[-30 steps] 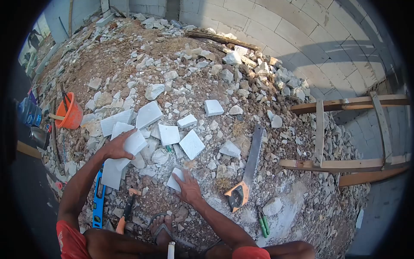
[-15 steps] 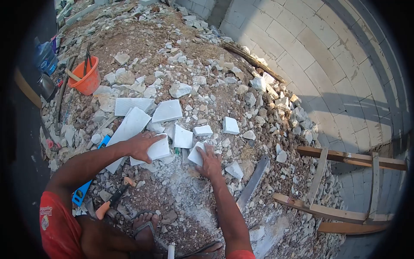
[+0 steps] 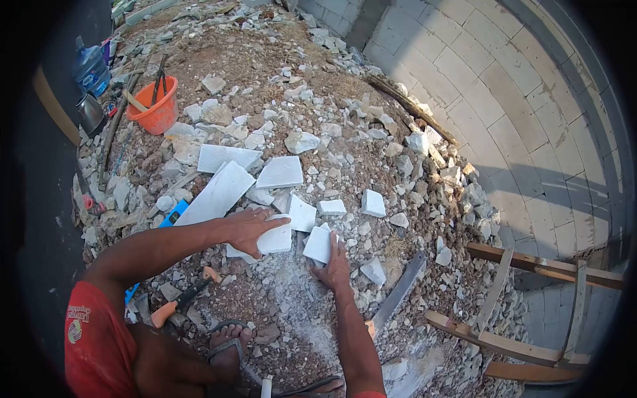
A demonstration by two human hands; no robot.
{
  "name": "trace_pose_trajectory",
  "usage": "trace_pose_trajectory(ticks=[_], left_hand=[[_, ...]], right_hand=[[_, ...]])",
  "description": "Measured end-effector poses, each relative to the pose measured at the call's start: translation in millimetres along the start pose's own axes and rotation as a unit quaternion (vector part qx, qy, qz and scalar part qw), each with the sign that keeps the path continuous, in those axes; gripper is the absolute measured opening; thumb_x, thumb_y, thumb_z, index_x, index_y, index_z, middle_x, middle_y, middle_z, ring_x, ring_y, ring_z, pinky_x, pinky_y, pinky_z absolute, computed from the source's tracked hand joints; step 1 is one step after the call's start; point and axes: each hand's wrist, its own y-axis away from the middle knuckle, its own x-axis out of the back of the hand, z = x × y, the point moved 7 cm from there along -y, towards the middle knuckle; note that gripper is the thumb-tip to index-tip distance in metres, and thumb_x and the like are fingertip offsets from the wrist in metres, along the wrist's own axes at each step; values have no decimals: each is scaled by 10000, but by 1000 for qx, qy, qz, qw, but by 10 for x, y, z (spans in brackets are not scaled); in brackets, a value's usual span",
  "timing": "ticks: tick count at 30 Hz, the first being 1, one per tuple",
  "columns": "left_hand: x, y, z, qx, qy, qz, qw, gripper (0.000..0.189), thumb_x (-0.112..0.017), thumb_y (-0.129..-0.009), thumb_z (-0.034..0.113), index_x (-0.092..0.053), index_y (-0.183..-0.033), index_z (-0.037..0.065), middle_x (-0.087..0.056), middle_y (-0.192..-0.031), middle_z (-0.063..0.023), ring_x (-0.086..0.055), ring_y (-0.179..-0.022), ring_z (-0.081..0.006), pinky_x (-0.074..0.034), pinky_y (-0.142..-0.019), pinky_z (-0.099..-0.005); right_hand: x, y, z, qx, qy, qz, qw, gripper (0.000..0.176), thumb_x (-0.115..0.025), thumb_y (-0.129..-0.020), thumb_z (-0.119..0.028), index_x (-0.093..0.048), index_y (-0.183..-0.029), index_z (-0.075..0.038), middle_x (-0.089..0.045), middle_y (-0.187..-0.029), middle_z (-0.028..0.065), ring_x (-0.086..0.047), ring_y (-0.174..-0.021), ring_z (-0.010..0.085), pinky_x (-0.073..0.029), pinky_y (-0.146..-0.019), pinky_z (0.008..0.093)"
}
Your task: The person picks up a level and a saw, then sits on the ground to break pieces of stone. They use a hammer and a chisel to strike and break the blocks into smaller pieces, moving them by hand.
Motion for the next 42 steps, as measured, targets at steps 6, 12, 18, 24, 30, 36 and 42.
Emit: trace_pose_trajectory(ticks=[6, 12, 18, 24, 30, 36, 42], left_hand=[[-35, 160, -201, 30, 19, -7, 999, 1232, -863, -686, 381, -114, -1651, 218, -346, -1542, -372, -359, -1451, -496, -330, -1181, -544], [67, 439, -189, 71, 32, -16, 997, 1252, -863, -704, 409, -64, -1654, 249, -306, -1574, -350, -351, -1451, -498, -328, -1181, -551], [123, 595, -293, 88, 58, -32, 994, 1237, -858, -704, 438, -94, -1652, 223, -317, -1543, -386, -363, -1440, -504, -333, -1162, -552], [86, 380, -380, 78, 65, -29, 994, 1248, -865, -677, 423, -111, -1649, 213, -351, -1518, -380, -375, -1429, -497, -346, -1157, -542], [256, 103, -121, 23, 14, 12, 1000, 1272, -900, -649, 407, -136, -1647, 207, -337, -1528, -405, -383, -1420, -526, -361, -1157, -542], [312, 125, -61, 41, 51, -2, 998, 1262, -889, -672, 400, -120, -1648, 183, -391, -1490, -382, -431, -1379, -512, -397, -1133, -520], [334, 93, -65, 43, -18, 12, 999, 1283, -902, -661, 418, -117, -1650, 189, -427, -1464, -352, -481, -1336, -481, -399, -1135, -494]], right_hand=[[576, -531, -199, 138, -71, 45, 987, 1127, -881, -726, -323, -224, -1628, -166, -271, -1639, 256, -299, -1496, 458, -292, -1220, 511], [352, -1452, -301, 97, 303, -26, 948, 772, -678, -864, -175, -363, -1569, -162, -423, -1564, 205, -458, -1416, 386, -335, -1182, 537], [851, -1021, 420, 10, 231, 129, 964, 728, -638, -854, -140, -389, -1537, -90, -419, -1546, 230, -429, -1410, 452, -281, -1144, 648], [745, -256, -226, 55, 109, -4, 993, 1218, -796, -720, -650, -143, -1649, -210, -306, -1612, 292, -286, -1500, 468, -196, -1213, 622], [301, -208, -310, -39, 182, -6, 983, 1253, -873, -608, -617, -249, -1614, -208, -459, -1436, 249, -442, -1384, 436, -225, -1178, 614], [508, -23, -258, -130, 129, 75, 980, 1278, -869, -625, -632, -238, -1608, -115, -414, -1499, 271, -461, -1371, 433, -317, -1115, 586], [124, -308, -300, -68, 82, 3, 994, 1299, -910, -646, -394, -104, -1643, -187, -293, -1569, 321, -402, -1409, 507, -394, -1163, 519]])
